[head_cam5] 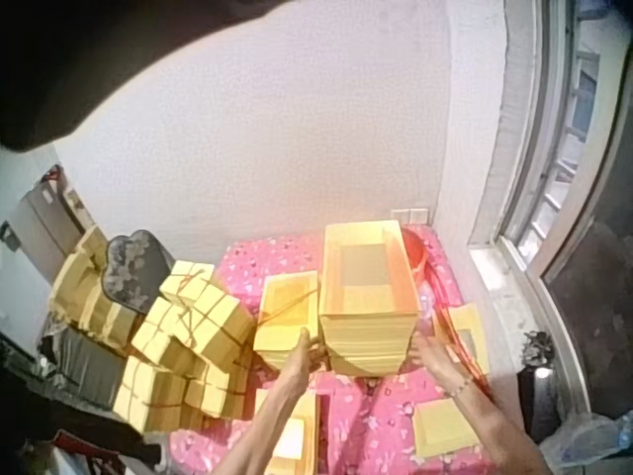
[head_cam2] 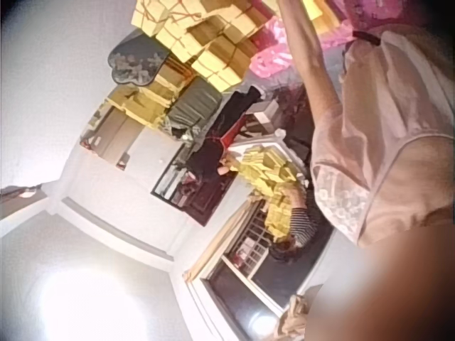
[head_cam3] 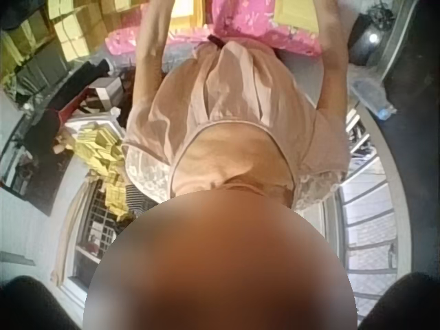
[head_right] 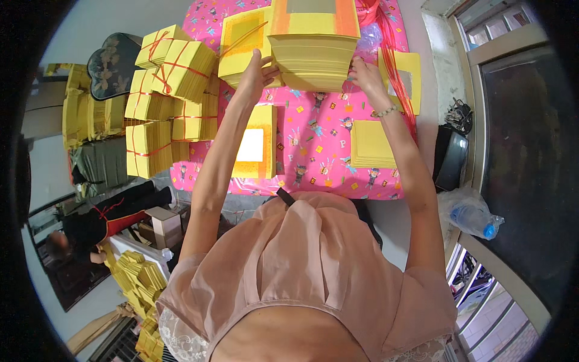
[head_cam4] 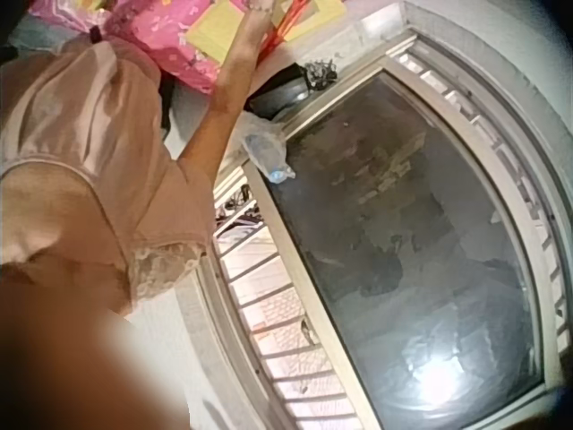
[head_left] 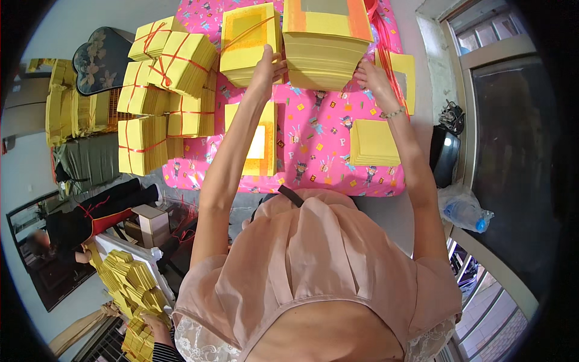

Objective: Stacking and organizing stacks of yellow joss paper on a table and bundling them.

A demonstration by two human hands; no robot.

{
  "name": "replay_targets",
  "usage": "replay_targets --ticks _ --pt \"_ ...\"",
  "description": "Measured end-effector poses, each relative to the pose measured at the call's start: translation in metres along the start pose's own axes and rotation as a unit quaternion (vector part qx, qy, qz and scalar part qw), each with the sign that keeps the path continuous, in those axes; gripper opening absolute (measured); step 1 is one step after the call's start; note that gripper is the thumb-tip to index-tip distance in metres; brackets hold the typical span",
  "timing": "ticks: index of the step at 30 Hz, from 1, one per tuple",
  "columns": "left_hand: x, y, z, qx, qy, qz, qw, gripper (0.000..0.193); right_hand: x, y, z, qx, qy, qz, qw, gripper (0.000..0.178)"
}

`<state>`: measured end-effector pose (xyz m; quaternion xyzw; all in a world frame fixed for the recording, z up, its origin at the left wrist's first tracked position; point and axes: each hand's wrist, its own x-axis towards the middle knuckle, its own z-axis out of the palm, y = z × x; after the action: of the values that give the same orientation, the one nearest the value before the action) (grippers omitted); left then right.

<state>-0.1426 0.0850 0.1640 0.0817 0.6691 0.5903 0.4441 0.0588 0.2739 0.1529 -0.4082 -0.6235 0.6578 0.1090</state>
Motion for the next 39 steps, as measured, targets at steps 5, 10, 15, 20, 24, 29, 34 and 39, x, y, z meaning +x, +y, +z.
replay_targets --ticks 5,10,15,20,24,29,34,39 --pt "0.015 0.005 -0.001 -0.074 0.012 -0.051 0.996 0.077 -0.003 -0.003 -0.001 0.02 0.005 0.007 1.0 0.063" --pt "0.02 0.015 0.006 -0.015 0.008 -0.005 1.0 0.079 -0.001 -0.001 -0.006 0.052 0.004 0.026 0.998 0.064" --pt "0.023 0.023 0.019 -0.146 -0.02 -0.037 0.988 0.079 -0.002 -0.012 -0.01 0.078 -0.015 0.042 0.996 0.057" --pt "0.019 0.03 0.028 -0.174 -0.042 -0.008 0.984 0.081 0.001 -0.014 -0.012 0.124 -0.015 0.046 0.991 0.05" --pt "0.031 0.03 0.023 -0.239 -0.094 -0.056 0.965 0.079 0.013 -0.001 -0.011 0.22 -0.03 0.062 0.973 0.043" --pt "0.033 0.028 0.031 -0.205 -0.085 -0.042 0.974 0.066 0.03 0.007 -0.009 0.272 -0.031 0.125 0.954 0.038" --pt "0.037 0.036 0.028 -0.162 -0.091 -0.055 0.981 0.078 0.058 -0.021 -0.013 0.274 -0.087 0.089 0.954 0.041" --pt "0.043 0.043 0.026 -0.13 -0.155 -0.067 0.977 0.1 0.104 -0.042 -0.028 0.296 -0.147 0.162 0.93 0.064"
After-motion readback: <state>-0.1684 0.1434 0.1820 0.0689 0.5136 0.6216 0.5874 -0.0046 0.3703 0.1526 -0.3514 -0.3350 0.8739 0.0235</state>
